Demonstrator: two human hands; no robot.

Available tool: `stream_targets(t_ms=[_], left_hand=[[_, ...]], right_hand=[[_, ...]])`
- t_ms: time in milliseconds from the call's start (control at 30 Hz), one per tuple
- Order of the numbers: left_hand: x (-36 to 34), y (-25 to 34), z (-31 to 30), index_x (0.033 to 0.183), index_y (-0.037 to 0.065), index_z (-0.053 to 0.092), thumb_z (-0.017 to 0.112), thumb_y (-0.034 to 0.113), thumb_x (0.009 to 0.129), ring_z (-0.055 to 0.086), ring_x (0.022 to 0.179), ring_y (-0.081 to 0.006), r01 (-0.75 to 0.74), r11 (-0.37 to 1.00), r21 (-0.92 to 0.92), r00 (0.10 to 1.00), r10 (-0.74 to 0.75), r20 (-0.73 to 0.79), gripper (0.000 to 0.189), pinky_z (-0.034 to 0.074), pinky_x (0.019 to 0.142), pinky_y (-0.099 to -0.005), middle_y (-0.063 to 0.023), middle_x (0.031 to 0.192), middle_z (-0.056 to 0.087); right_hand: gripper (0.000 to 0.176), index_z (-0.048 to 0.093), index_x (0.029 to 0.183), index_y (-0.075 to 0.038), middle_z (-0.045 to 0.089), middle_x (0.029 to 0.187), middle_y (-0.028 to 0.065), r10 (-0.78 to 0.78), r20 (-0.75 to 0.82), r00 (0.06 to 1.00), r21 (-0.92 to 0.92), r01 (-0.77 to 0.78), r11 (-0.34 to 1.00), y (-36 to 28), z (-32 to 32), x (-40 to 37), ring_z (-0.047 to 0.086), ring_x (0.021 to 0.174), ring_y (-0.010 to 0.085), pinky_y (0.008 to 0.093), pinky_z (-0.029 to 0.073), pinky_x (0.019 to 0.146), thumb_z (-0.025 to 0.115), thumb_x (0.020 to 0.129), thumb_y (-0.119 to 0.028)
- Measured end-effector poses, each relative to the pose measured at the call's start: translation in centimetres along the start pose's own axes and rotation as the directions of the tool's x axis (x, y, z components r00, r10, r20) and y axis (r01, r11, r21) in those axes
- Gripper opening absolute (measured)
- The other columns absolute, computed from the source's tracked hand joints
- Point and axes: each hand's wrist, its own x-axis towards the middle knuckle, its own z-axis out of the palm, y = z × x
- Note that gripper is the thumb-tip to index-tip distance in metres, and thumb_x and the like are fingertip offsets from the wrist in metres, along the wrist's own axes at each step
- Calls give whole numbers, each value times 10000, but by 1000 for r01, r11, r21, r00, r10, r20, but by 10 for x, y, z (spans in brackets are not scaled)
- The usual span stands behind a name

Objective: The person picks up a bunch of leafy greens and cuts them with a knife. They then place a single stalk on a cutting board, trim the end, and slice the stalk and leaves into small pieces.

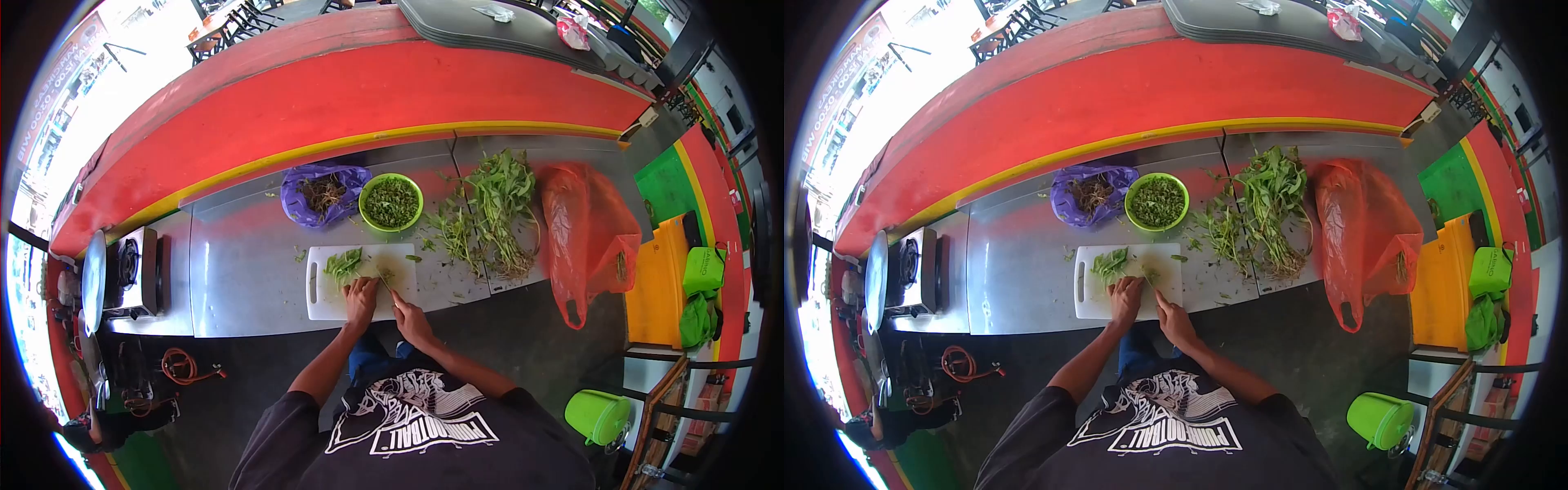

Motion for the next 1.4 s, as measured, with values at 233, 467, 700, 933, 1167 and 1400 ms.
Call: stream_targets(t_ms=[233,467,700,933,1167,1400], left_hand=[[0,7,-6,1095,143,703,673,150,872,601,969,-226,39,999,16,999,-39,4,225,379,846,-416,-23,1028,652],[3,5,-8,1066,135,712,674,151,873,607,956,-229,42,999,-7,999,-42,-5,197,385,840,-415,-22,1004,661],[5,3,-6,1047,130,716,680,150,868,612,935,-227,57,997,-54,998,-58,-18,183,388,837,-412,-13,989,662],[1,2,-5,1053,135,722,679,144,866,609,921,-226,33,999,2,999,-33,-36,192,404,808,-399,-17,975,655],[0,-1,-4,1048,128,726,667,138,870,617,939,-226,21,996,-85,999,-24,-40,187,432,801,-376,-20,995,662],[-2,5,-15,1095,130,719,655,118,857,613,969,-224,36,999,-37,999,-36,4,247,438,819,-377,-32,1011,655]], right_hand=[[484,474,1436,-56,643,813,277,-14,48,999,-27,15,1000,1,-8,-9,634,765,459,511,488,671,555,961,-105],[496,466,1444,-64,635,778,274,-49,-23,999,-24,49,999,7,6,1,631,732,456,523,484,652,560,960,-111],[493,475,1442,-72,638,778,274,-14,46,999,-48,16,999,2,-2,-4,634,736,457,520,490,660,563,958,-105],[485,497,1423,-37,625,782,278,-33,-15,999,18,34,999,-4,4,8,626,734,455,495,485,660,583,949,-86],[490,490,1429,-27,614,784,285,-48,30,998,-5,48,999,1,-5,-12,615,729,460,479,482,659,577,948,-75],[480,492,1422,-20,626,799,288,-45,-3,999,-46,45,998,-3,7,5,630,768,461,464,495,677,572,951,-73]])
